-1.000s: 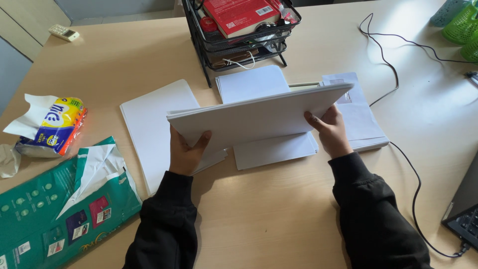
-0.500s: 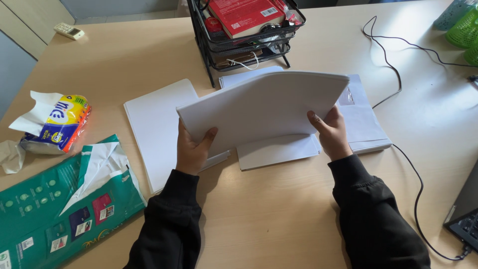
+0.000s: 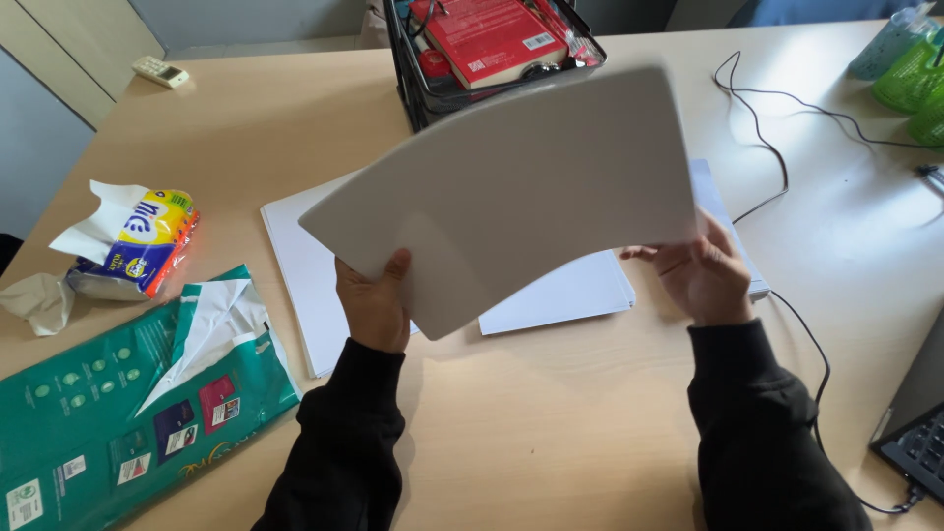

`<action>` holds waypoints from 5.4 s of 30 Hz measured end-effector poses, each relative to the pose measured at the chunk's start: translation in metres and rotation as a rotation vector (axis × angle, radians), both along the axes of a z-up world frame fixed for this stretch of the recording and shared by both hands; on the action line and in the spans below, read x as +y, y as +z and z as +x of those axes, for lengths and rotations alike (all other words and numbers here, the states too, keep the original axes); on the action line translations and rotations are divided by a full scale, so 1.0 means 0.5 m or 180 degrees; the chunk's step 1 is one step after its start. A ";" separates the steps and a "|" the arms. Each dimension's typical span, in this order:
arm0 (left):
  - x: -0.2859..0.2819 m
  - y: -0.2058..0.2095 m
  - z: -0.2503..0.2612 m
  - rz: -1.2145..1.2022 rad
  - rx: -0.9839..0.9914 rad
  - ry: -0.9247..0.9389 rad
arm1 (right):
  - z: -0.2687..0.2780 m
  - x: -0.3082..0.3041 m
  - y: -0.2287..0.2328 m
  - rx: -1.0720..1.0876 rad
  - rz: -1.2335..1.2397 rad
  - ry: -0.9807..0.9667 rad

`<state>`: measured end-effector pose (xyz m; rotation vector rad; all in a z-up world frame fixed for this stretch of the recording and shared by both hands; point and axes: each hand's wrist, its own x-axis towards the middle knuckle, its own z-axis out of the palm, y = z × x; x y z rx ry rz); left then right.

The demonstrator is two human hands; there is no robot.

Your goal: Counting and organizing white paper sheets to place them into a paper package on a desk.

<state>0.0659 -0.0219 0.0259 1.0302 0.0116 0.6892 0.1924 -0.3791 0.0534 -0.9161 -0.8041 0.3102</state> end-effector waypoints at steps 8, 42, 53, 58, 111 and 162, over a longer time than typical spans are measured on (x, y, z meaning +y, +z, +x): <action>-0.082 0.019 -0.044 -0.0611 -0.0175 -0.0409 | -0.083 0.090 -0.055 0.0042 0.0673 -0.0160; -0.068 -0.094 -0.098 0.0791 0.1697 -0.1369 | -0.107 0.139 -0.040 0.1920 -0.1667 -0.0897; -0.084 -0.098 -0.105 0.2466 0.2234 -0.0451 | -0.107 0.143 -0.087 0.0837 -0.2252 -0.1128; -0.091 -0.078 -0.113 0.2352 0.2155 -0.0471 | -0.125 0.156 -0.081 0.0717 -0.2521 -0.1125; 0.300 -0.070 -0.276 0.3882 0.4400 0.0945 | -0.216 0.385 -0.042 0.1977 -0.1040 0.0215; 0.199 -0.017 -0.486 0.3170 0.0945 0.2147 | -0.416 0.534 -0.108 0.1843 -0.0657 0.0155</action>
